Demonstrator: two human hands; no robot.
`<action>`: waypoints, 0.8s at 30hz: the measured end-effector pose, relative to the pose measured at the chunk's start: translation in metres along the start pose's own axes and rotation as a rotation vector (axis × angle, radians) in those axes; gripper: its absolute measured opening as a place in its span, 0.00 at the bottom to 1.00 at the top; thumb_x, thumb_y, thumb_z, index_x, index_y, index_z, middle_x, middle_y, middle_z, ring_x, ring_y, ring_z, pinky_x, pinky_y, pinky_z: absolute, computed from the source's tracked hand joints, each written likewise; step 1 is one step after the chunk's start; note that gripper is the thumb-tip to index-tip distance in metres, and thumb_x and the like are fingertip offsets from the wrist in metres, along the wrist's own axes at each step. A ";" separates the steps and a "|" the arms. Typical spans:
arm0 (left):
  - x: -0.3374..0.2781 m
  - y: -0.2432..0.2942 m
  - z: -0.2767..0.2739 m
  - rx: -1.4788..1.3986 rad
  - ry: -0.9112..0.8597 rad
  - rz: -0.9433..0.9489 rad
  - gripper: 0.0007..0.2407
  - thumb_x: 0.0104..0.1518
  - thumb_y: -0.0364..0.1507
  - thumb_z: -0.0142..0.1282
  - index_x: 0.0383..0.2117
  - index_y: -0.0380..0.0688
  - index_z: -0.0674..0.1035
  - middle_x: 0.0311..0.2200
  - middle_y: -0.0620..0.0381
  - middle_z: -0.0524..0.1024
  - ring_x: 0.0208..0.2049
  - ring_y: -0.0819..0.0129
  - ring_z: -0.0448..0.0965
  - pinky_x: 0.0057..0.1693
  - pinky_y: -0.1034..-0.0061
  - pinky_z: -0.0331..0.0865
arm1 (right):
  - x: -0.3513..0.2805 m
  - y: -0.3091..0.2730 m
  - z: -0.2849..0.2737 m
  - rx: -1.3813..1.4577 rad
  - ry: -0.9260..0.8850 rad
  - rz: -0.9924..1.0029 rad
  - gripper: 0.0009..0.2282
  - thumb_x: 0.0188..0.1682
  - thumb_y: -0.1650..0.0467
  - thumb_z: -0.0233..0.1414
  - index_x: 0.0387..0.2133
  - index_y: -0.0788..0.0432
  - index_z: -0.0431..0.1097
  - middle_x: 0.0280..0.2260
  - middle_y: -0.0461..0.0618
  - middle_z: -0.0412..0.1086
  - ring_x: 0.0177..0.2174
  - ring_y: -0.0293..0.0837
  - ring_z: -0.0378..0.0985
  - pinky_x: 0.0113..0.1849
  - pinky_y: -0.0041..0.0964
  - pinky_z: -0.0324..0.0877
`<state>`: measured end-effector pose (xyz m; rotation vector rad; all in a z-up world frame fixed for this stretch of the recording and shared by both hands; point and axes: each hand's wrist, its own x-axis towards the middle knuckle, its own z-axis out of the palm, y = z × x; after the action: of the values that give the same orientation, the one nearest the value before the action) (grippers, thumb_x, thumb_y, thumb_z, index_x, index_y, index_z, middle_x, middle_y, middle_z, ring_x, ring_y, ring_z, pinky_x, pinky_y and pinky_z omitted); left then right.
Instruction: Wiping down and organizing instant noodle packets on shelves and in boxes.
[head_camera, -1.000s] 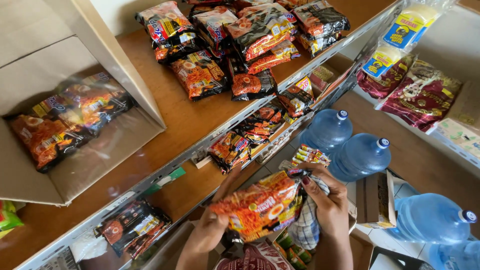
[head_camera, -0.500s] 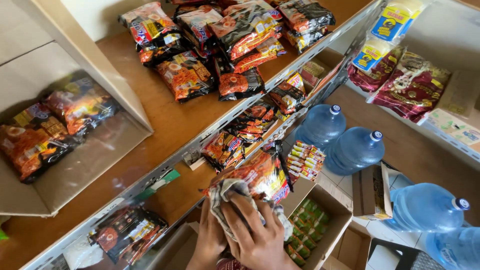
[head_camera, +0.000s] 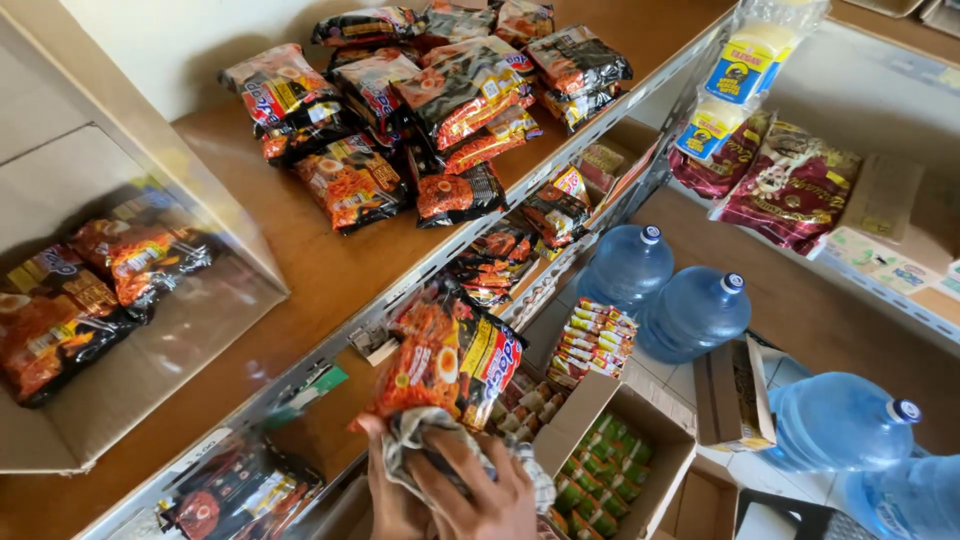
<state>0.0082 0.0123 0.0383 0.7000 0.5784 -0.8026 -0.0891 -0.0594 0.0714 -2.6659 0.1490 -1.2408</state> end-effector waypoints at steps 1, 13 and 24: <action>0.014 -0.004 -0.013 0.001 -0.096 0.065 0.34 0.62 0.58 0.36 0.61 0.40 0.68 0.40 0.51 0.75 0.28 0.63 0.76 0.31 0.71 0.71 | 0.006 0.002 -0.005 -0.005 0.024 0.024 0.14 0.39 0.71 0.60 0.41 0.49 0.80 0.49 0.45 0.74 0.46 0.48 0.78 0.43 0.44 0.72; 0.025 -0.030 -0.022 -0.039 -0.256 0.313 0.34 0.51 0.57 0.42 0.59 0.46 0.70 0.50 0.61 0.80 0.44 0.68 0.84 0.46 0.70 0.77 | -0.001 0.038 -0.015 -0.023 0.154 0.145 0.22 0.32 0.76 0.58 0.44 0.53 0.78 0.48 0.53 0.73 0.40 0.50 0.76 0.40 0.45 0.71; 0.015 -0.020 -0.024 0.134 -0.467 0.417 0.29 0.54 0.43 0.56 0.60 0.44 0.64 0.56 0.53 0.72 0.56 0.62 0.74 0.57 0.62 0.72 | -0.008 0.062 -0.024 0.049 0.086 -0.180 0.19 0.30 0.74 0.57 0.39 0.53 0.80 0.47 0.46 0.73 0.44 0.45 0.79 0.42 0.43 0.75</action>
<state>-0.0042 0.0138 0.0062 0.6946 -0.0468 -0.5860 -0.1129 -0.1214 0.0672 -2.6327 -0.1110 -1.3937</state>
